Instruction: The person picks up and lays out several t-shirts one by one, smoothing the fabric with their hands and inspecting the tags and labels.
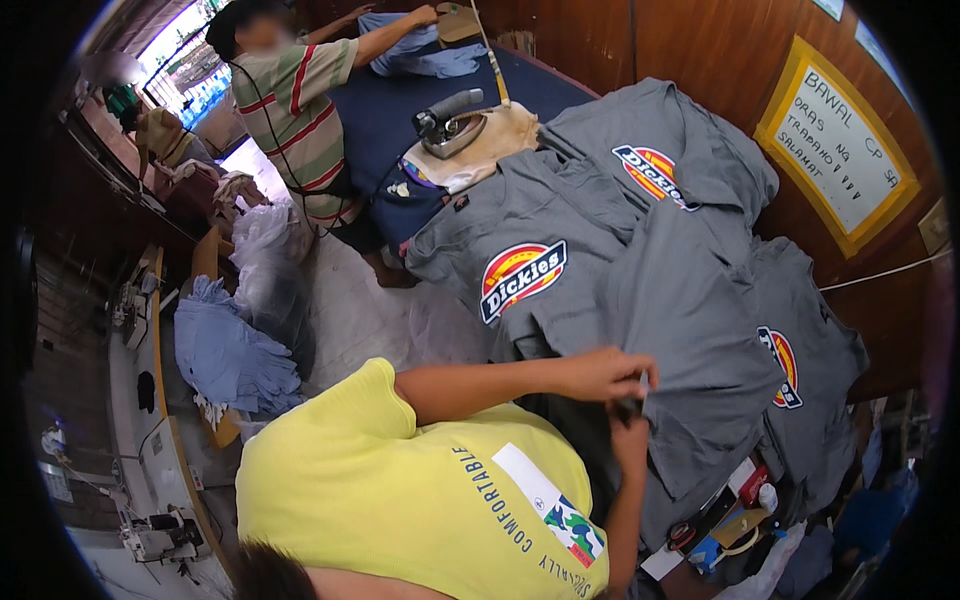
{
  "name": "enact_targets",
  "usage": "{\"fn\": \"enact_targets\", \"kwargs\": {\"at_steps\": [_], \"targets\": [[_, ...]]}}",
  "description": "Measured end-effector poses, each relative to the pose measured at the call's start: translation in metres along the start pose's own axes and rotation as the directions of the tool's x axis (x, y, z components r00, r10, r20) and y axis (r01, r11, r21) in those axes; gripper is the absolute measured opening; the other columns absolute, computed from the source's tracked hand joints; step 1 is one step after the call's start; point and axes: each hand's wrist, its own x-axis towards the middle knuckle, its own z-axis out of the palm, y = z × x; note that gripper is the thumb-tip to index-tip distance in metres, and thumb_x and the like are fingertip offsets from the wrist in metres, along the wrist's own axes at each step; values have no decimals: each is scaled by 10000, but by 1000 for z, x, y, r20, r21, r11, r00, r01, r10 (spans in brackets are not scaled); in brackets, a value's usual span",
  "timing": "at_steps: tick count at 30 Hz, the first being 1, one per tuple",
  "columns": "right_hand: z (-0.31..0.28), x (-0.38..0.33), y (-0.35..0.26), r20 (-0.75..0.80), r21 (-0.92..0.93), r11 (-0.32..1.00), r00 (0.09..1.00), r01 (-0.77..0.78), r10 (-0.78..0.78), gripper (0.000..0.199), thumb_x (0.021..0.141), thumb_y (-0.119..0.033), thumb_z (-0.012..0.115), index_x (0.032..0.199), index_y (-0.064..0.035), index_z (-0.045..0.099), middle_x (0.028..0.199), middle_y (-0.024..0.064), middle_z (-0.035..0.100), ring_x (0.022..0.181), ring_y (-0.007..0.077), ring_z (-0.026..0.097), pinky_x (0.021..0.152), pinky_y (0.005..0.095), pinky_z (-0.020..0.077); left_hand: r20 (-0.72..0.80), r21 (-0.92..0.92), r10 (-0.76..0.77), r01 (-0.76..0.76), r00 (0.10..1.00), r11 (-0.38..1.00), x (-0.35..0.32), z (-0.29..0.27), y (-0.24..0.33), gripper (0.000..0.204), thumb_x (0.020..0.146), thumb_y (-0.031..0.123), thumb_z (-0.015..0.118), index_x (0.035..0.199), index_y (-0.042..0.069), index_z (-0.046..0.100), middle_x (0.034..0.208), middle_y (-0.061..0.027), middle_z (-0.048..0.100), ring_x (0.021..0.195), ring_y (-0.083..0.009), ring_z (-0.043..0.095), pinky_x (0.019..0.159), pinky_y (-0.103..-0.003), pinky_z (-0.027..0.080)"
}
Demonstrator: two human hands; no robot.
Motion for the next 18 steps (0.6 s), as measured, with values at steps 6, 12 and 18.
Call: {"fn": "enact_targets", "kwargs": {"at_steps": [6,12,18], "targets": [[-60,30,9,-281,195,981,959,19,37,382,853,-193,515,1180,-21,418,1103,159,502,1006,255,498,863,330,382,102,-531,128,-55,986,846,-57,-68,61,137,810,123,585,945,101,573,854,-55,557,799,-124,530,716,-254,400],[-90,74,-2,-392,226,974,917,16,76,347,852,-209,514,1132,-22,431,1056,155,506,965,254,503,835,334,387,64,190,116,-126,991,974,-38,-35,19,228,742,155,618,963,97,616,820,-54,578,744,-216,535,720,-345,429],[-110,51,-19,-443,256,960,896,112,14,315,852,-225,512,1085,-24,444,1009,152,510,925,254,509,806,338,392,-340,449,257,-84,905,890,14,28,-13,337,732,85,534,1054,-11,501,927,-176,574,872,-322,555,787,-361,429]]}}
